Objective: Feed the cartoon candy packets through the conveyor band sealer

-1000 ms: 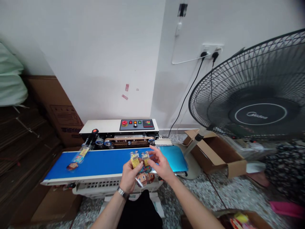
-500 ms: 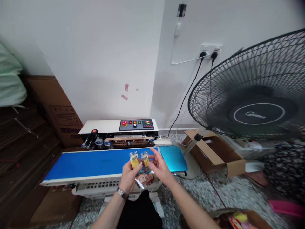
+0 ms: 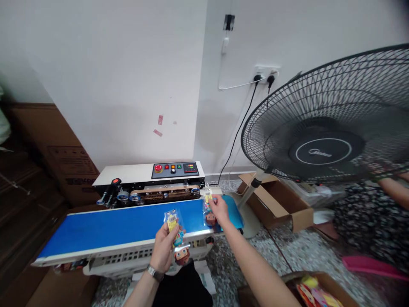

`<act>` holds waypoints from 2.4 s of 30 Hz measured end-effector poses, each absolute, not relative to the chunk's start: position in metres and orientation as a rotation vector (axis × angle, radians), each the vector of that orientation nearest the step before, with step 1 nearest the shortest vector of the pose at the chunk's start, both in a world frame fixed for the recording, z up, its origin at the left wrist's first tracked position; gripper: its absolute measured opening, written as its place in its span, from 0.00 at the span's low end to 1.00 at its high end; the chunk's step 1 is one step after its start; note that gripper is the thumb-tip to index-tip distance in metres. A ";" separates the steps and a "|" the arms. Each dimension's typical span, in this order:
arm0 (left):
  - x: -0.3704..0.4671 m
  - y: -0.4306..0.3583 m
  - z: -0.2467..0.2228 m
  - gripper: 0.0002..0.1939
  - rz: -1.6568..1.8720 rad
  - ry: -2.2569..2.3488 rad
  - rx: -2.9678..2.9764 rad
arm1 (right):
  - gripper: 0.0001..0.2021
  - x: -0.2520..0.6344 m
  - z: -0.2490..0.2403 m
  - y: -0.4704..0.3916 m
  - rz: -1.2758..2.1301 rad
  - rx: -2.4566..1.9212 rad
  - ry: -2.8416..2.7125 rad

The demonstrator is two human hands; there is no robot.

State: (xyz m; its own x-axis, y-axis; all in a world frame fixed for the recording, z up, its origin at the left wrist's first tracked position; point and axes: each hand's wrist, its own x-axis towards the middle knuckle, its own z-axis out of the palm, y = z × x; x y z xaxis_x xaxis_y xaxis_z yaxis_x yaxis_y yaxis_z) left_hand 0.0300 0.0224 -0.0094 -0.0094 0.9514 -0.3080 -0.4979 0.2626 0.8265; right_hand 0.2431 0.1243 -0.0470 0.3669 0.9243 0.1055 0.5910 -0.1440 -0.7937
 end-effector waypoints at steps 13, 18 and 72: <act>0.035 0.028 0.011 0.14 1.351 0.902 0.551 | 0.15 0.184 -0.023 0.092 0.944 -1.212 -1.653; 0.036 0.030 0.008 0.14 1.403 0.908 0.644 | 0.24 0.170 0.005 0.045 0.956 -1.035 -1.714; 0.002 -0.007 -0.053 0.25 1.282 1.316 0.657 | 0.10 0.238 -0.057 0.129 0.585 -2.098 -1.327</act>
